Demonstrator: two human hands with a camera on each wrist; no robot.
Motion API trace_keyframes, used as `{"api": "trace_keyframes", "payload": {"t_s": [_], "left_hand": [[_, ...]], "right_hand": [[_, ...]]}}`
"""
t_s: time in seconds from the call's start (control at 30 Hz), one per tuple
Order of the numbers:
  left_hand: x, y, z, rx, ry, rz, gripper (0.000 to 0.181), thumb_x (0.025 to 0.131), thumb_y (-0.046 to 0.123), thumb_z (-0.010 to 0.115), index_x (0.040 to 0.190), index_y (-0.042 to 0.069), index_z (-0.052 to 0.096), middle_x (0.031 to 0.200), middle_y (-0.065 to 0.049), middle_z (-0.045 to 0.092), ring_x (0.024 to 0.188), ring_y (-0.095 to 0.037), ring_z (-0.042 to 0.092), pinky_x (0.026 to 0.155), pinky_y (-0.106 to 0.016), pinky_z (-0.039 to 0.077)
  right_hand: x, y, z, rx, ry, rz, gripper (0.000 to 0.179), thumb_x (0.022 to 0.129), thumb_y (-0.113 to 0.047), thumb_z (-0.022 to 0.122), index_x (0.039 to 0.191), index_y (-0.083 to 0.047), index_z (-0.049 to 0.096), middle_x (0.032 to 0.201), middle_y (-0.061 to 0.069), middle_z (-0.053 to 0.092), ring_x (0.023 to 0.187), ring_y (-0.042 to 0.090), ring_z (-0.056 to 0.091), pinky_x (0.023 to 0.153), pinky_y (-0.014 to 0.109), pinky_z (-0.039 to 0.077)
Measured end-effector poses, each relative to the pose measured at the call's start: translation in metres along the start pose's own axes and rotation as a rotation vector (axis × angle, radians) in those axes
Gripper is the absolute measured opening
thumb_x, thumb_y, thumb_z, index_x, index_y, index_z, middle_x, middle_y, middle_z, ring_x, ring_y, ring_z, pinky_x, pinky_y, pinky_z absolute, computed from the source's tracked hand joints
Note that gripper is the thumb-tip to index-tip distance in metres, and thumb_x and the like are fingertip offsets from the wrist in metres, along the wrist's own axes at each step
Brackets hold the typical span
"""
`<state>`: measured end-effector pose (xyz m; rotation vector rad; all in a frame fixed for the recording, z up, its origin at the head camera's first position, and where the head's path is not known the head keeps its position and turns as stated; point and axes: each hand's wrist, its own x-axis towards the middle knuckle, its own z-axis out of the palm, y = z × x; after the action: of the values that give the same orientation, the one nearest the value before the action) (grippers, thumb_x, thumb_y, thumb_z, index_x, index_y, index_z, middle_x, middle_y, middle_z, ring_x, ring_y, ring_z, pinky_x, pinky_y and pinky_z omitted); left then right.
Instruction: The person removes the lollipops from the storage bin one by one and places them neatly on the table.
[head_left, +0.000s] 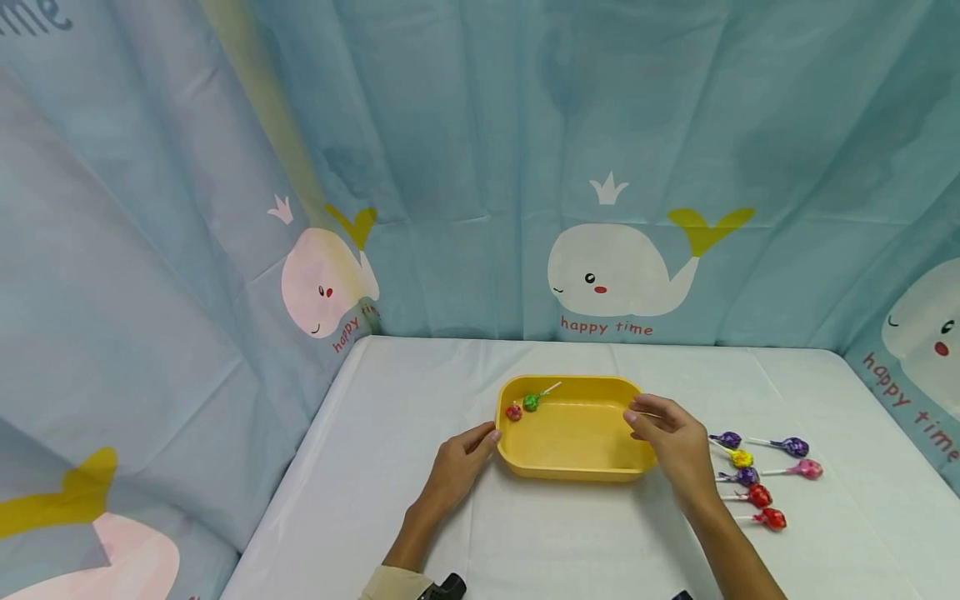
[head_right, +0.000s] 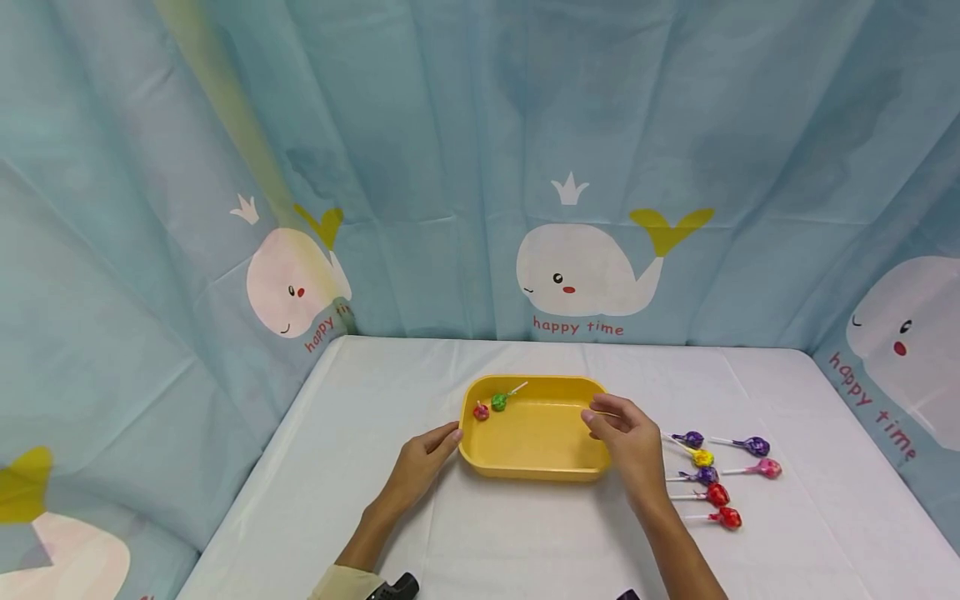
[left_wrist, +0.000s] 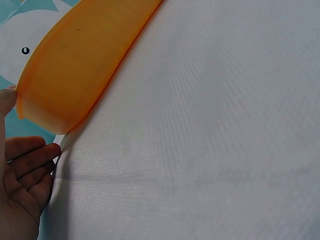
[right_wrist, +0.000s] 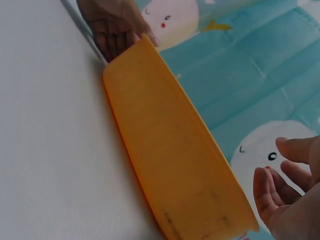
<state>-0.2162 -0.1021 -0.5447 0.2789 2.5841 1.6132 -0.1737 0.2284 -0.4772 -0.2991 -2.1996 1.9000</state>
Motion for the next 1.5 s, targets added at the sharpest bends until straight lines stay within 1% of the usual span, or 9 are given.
{"api": "trace_keyframes", "payload": {"t_s": [0.07, 0.27, 0.43, 0.57, 0.87, 0.97, 1.23, 1.37, 1.5], "left_hand": [[0.000, 0.000, 0.000, -0.003, 0.002, -0.002, 0.060, 0.104, 0.060, 0.060, 0.148, 0.019, 0.065, 0.146, 0.001, 0.066, 0.144, -0.023, 0.055, 0.121, -0.047, 0.045], [0.000, -0.001, -0.001, -0.003, 0.001, -0.002, 0.060, 0.104, 0.060, 0.060, 0.148, 0.019, 0.065, 0.147, 0.001, 0.066, 0.144, -0.023, 0.055, 0.121, -0.047, 0.045], [0.001, -0.001, -0.001, -0.004, 0.002, -0.005, 0.062, 0.104, 0.062, 0.059, 0.148, 0.019, 0.065, 0.147, 0.001, 0.066, 0.144, -0.024, 0.055, 0.121, -0.047, 0.044], [0.002, -0.001, 0.000, -0.002, 0.007, 0.003, 0.061, 0.104, 0.061, 0.059, 0.147, 0.018, 0.066, 0.146, 0.000, 0.066, 0.144, -0.026, 0.056, 0.121, -0.050, 0.044], [0.001, -0.001, -0.001, 0.004, 0.006, -0.001, 0.058, 0.105, 0.059, 0.060, 0.147, 0.019, 0.066, 0.146, 0.001, 0.066, 0.144, -0.025, 0.056, 0.120, -0.049, 0.045], [0.001, 0.000, -0.001, 0.001, 0.010, -0.008, 0.058, 0.104, 0.059, 0.060, 0.146, 0.020, 0.066, 0.146, 0.002, 0.067, 0.144, -0.024, 0.056, 0.120, -0.048, 0.045], [0.000, 0.000, 0.000, -0.004, 0.009, 0.001, 0.059, 0.104, 0.059, 0.060, 0.147, 0.018, 0.066, 0.146, 0.000, 0.066, 0.144, -0.026, 0.056, 0.120, -0.050, 0.045], [0.000, 0.001, 0.000, -0.003, 0.006, 0.002, 0.058, 0.105, 0.057, 0.060, 0.147, 0.018, 0.066, 0.146, 0.000, 0.066, 0.144, -0.025, 0.055, 0.121, -0.049, 0.044], [0.000, 0.000, 0.000, -0.004, 0.003, -0.001, 0.054, 0.106, 0.054, 0.061, 0.147, 0.020, 0.066, 0.146, 0.001, 0.066, 0.144, -0.024, 0.055, 0.121, -0.048, 0.044]], "right_hand": [[0.001, 0.000, 0.004, 0.000, -0.009, 0.000, 0.048, 0.100, -0.029, 0.078, 0.137, -0.001, 0.066, 0.114, -0.010, 0.074, 0.099, 0.008, 0.075, 0.084, 0.019, 0.062], [0.003, -0.002, 0.015, 0.031, -0.042, 0.020, 0.053, 0.097, -0.032, 0.080, 0.137, -0.001, 0.066, 0.126, 0.010, 0.072, 0.101, 0.012, 0.075, 0.085, 0.020, 0.062], [0.006, -0.004, 0.025, 0.035, -0.063, 0.039, 0.053, 0.097, -0.030, 0.081, 0.137, 0.001, 0.065, 0.130, 0.015, 0.071, 0.099, 0.009, 0.074, 0.085, 0.020, 0.062], [0.008, -0.004, 0.033, 0.044, -0.082, 0.032, 0.051, 0.097, -0.025, 0.081, 0.137, 0.003, 0.065, 0.133, 0.023, 0.068, 0.099, 0.013, 0.074, 0.085, 0.021, 0.062], [0.013, -0.003, 0.049, 0.063, -0.127, 0.029, 0.048, 0.097, -0.020, 0.081, 0.135, 0.005, 0.067, 0.132, 0.026, 0.068, 0.097, 0.012, 0.074, 0.085, 0.023, 0.063], [0.015, -0.003, 0.054, 0.037, -0.140, 0.037, 0.046, 0.097, -0.020, 0.080, 0.135, 0.003, 0.067, 0.132, 0.023, 0.068, 0.097, 0.011, 0.073, 0.084, 0.022, 0.063], [0.019, -0.004, 0.067, -0.020, -0.188, 0.079, 0.047, 0.095, -0.026, 0.083, 0.135, -0.004, 0.070, 0.132, 0.016, 0.071, 0.110, 0.037, 0.074, 0.087, 0.027, 0.063], [0.021, -0.003, 0.073, -0.037, -0.206, 0.102, 0.048, 0.095, -0.027, 0.082, 0.137, -0.006, 0.069, 0.132, 0.015, 0.072, 0.111, 0.038, 0.074, 0.092, 0.032, 0.063], [0.022, -0.001, 0.078, -0.033, -0.213, 0.098, 0.047, 0.096, -0.024, 0.081, 0.136, -0.004, 0.069, 0.133, 0.017, 0.071, 0.111, 0.037, 0.074, 0.093, 0.033, 0.063]]}}
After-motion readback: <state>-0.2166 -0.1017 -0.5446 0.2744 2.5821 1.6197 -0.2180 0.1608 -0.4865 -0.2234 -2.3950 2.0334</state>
